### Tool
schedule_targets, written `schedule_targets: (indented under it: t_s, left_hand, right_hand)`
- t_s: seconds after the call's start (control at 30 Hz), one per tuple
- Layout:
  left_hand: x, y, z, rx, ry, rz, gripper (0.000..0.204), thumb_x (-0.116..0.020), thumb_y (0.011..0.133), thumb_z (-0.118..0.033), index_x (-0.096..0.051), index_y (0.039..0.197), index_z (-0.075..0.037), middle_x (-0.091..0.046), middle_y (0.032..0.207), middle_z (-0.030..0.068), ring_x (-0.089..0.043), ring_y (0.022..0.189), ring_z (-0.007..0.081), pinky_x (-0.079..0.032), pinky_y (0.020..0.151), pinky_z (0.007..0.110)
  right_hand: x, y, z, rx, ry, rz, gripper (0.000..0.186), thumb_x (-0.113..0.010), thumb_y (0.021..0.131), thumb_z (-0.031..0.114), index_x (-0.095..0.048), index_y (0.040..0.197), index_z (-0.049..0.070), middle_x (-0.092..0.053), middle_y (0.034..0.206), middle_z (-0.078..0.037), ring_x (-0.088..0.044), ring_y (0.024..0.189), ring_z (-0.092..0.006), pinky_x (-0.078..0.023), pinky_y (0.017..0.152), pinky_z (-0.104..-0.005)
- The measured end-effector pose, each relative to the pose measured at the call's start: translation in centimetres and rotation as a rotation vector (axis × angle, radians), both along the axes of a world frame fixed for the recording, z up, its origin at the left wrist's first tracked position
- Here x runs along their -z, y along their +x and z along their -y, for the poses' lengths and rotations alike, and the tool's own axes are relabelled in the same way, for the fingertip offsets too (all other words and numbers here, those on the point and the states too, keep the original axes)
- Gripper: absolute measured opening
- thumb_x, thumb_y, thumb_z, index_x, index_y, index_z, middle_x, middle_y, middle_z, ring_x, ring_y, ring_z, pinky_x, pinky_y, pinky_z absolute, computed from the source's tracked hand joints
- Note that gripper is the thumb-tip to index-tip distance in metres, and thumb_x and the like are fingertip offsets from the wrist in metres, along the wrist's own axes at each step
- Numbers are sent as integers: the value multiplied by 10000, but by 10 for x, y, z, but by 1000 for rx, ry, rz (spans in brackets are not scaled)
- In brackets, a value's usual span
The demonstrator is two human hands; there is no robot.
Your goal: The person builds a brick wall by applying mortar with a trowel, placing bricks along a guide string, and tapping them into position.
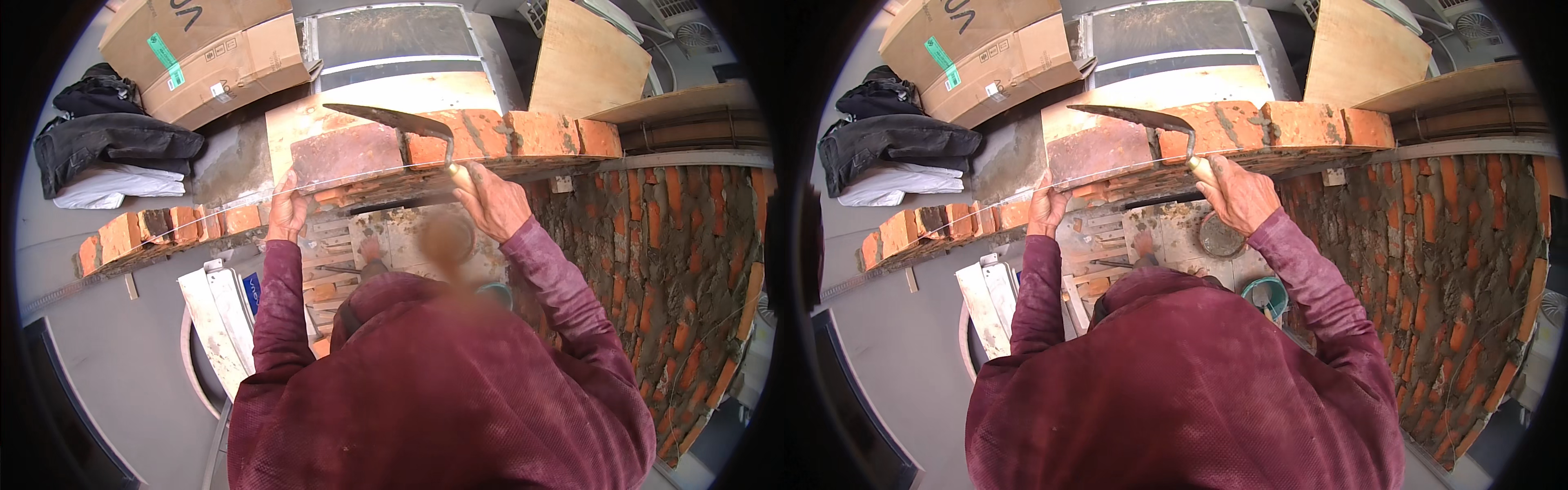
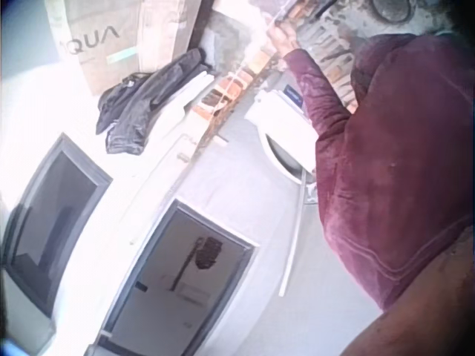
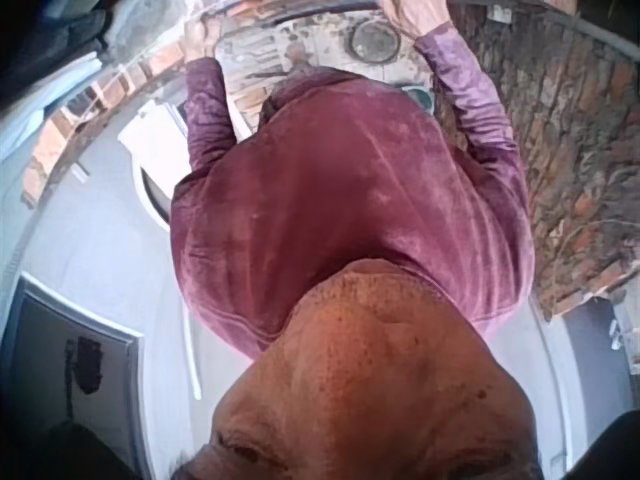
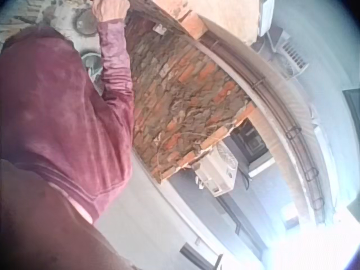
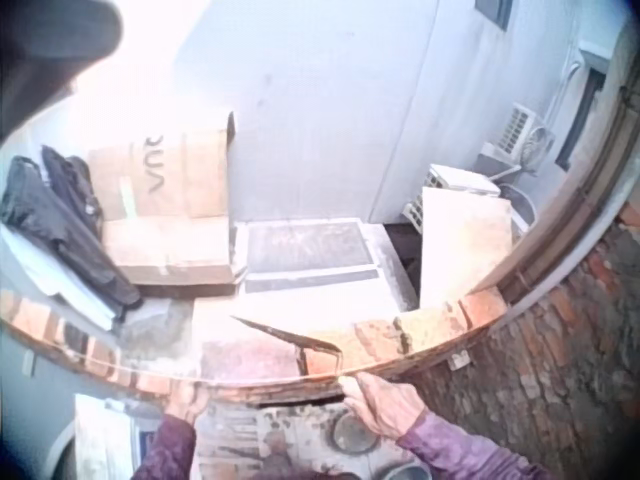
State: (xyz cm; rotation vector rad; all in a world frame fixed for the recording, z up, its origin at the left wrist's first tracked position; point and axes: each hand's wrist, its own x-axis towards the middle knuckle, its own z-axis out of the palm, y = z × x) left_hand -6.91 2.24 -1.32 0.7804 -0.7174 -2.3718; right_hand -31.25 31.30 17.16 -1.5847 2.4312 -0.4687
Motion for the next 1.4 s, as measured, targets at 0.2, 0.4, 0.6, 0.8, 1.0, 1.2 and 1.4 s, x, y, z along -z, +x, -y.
schedule_targets:
  t_s: [0.2, 0.4, 0.6, 0.8, 1.0, 1.2, 1.4]
  left_hand:
    - [2, -1, 0, -35, -42, -3, 420, -637, 942, -282, -538, 1281, -55, -610, 1242, 88, -560, 1164, 236, -426, 1021, 456]
    - [-1, -1, 1, -8, -37, 29, 452, -639, 943, -273, -518, 1313, -45, -599, 1263, 85, -559, 1166, 239, -415, 1032, 456]
    - [-2, -3, 5, 2, -44, 38, 469, -652, 935, -266, -510, 1323, -43, -585, 1282, 85, -550, 1182, 237, -410, 1036, 462]
    - [11, -1, 9, 20, -42, 20, 497, -667, 925, -277, -501, 1327, -37, -587, 1274, 78, -550, 1178, 234, -412, 1035, 457]
    - [0, -3, 8, 63, -62, 45, 507, -668, 925, -282, -495, 1333, -38, -584, 1277, 73, -542, 1180, 223, -408, 1030, 440]
    - [1, 1, 13, 103, -70, 49, 519, -660, 932, -283, -479, 1350, -35, -579, 1281, 61, -540, 1177, 211, -398, 1034, 428]
    - [-7, -1, 12, 121, -87, 85, 580, -668, 927, -252, -429, 1396, -8, -577, 1263, 66, -551, 1142, 193, -414, 1008, 383]
  right_hand:
    - [7, 1, 18, -74, 157, -41, 357, -555, 948, 317, -463, 1144, 33, -648, 935, -216, -649, 756, -407, -523, 628, -481]
    - [7, 11, 21, -74, 153, -33, 325, -556, 948, 296, -457, 1112, 34, -642, 900, -218, -644, 730, -407, -513, 609, -494]
    - [6, 12, 21, -64, 176, -17, 313, -561, 945, 288, -449, 1090, 33, -641, 823, -219, -638, 707, -417, -505, 599, -499]
    - [2, 17, 23, -29, 208, 30, 399, -601, 913, 255, -464, 1196, 10, -652, 894, -231, -638, 781, -422, -514, 650, -490]
    - [2, 22, 19, -10, 182, 10, 382, -587, 923, 270, -461, 1178, 15, -648, 866, -229, -637, 755, -422, -511, 630, -491]
    - [3, 28, 19, 2, 210, -16, 335, -563, 941, 291, -462, 1124, 30, -644, 825, -228, -640, 711, -421, -503, 607, -510]
    - [-4, 29, 20, 42, 110, 27, 380, -584, 931, 308, -491, 1144, 8, -651, 832, -232, -651, 741, -414, -512, 634, -484]
